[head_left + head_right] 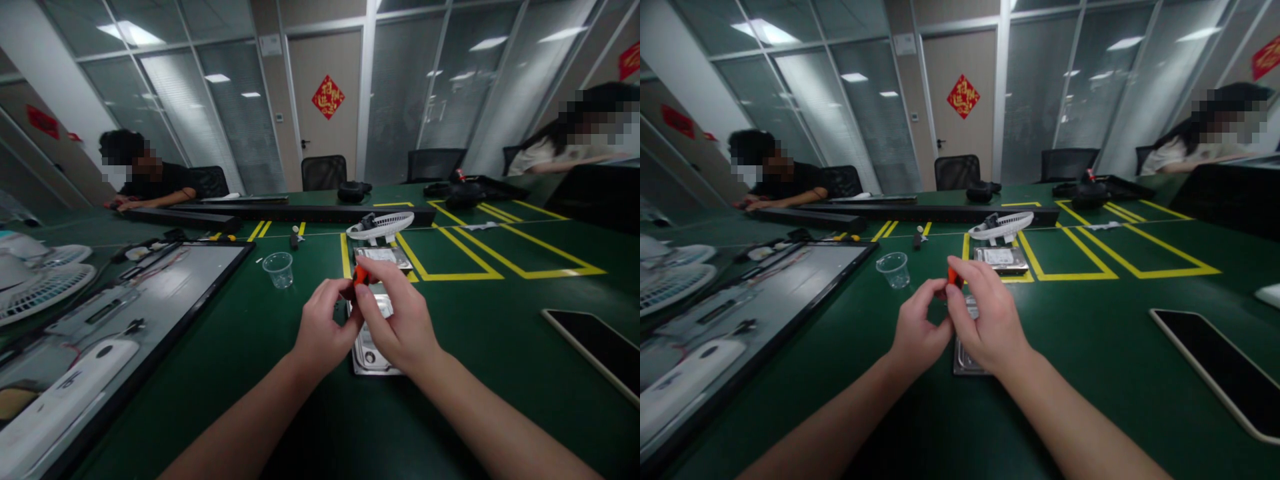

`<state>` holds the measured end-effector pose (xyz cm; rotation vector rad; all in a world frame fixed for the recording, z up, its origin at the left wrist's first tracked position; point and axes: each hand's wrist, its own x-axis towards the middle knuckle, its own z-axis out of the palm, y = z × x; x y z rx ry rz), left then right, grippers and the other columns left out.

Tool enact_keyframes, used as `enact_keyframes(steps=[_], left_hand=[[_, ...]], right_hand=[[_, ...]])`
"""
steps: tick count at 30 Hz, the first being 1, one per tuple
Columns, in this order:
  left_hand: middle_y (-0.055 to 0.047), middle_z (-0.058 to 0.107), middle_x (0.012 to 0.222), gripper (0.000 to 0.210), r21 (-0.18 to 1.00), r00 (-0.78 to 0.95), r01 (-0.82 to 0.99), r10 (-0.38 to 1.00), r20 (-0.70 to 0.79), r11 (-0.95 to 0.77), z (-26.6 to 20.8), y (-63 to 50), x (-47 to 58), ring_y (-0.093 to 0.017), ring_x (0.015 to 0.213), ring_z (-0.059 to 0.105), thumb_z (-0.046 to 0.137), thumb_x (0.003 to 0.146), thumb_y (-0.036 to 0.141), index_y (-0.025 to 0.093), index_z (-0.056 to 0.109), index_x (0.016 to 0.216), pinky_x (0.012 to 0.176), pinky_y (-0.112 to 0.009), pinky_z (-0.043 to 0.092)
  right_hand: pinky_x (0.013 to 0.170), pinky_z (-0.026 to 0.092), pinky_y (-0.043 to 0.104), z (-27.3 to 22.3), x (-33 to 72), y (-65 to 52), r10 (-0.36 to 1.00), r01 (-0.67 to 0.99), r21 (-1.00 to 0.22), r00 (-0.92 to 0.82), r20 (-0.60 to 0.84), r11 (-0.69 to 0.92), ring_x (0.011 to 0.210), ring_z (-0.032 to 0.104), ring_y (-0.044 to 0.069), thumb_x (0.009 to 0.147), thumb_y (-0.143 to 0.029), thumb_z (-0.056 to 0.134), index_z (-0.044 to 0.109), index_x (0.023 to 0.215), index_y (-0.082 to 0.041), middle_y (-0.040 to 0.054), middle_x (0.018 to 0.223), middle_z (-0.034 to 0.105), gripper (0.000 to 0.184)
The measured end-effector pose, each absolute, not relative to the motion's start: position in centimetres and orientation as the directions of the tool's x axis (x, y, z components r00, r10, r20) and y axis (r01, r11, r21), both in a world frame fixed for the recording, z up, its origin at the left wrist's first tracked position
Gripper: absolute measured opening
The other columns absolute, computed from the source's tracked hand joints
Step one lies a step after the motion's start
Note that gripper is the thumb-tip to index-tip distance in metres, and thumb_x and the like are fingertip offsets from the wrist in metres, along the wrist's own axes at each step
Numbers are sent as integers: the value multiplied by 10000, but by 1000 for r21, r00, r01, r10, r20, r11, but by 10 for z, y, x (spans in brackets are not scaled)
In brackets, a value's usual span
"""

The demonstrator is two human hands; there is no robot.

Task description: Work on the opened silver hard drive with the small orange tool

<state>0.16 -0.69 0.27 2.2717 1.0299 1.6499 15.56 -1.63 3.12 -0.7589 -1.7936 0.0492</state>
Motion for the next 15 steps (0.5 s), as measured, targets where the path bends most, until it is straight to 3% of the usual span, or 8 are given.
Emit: enact_keyframes(steps=[3, 10, 15], left_hand=[[-41, 675, 960, 198, 502, 172, 439, 619, 766, -745, 3, -8, 2, -189, 863, 651, 624, 927, 156, 204, 606, 1119, 783, -320, 527], [-34, 680, 963, 209, 514, 130, 446, 621, 773, -733, 0, -6, 1, -190, 858, 652, 676, 880, 155, 211, 601, 1067, 785, -324, 532], [-48, 681, 948, 149, 490, 182, 431, 605, 775, -757, 3, -6, 2, -200, 860, 653, 614, 937, 156, 206, 612, 1077, 766, -331, 529]], right_hand=[[1013, 574, 445, 30, 155, -16, 513, 459, -394, -167, 842, 796, 1198, 666, 243, 1026, -182, 524, 537, 1426, -257, 103, 1291, 691, 407], [921, 589, 430, 31, 154, -14, 512, 498, -384, -147, 847, 777, 1030, 661, 229, 1006, -220, 600, 568, 1374, -264, 80, 1130, 674, 372], [987, 572, 441, 30, 155, -16, 517, 480, -389, -164, 840, 786, 1116, 659, 238, 1008, -201, 574, 545, 1413, -246, 101, 1233, 678, 408]])
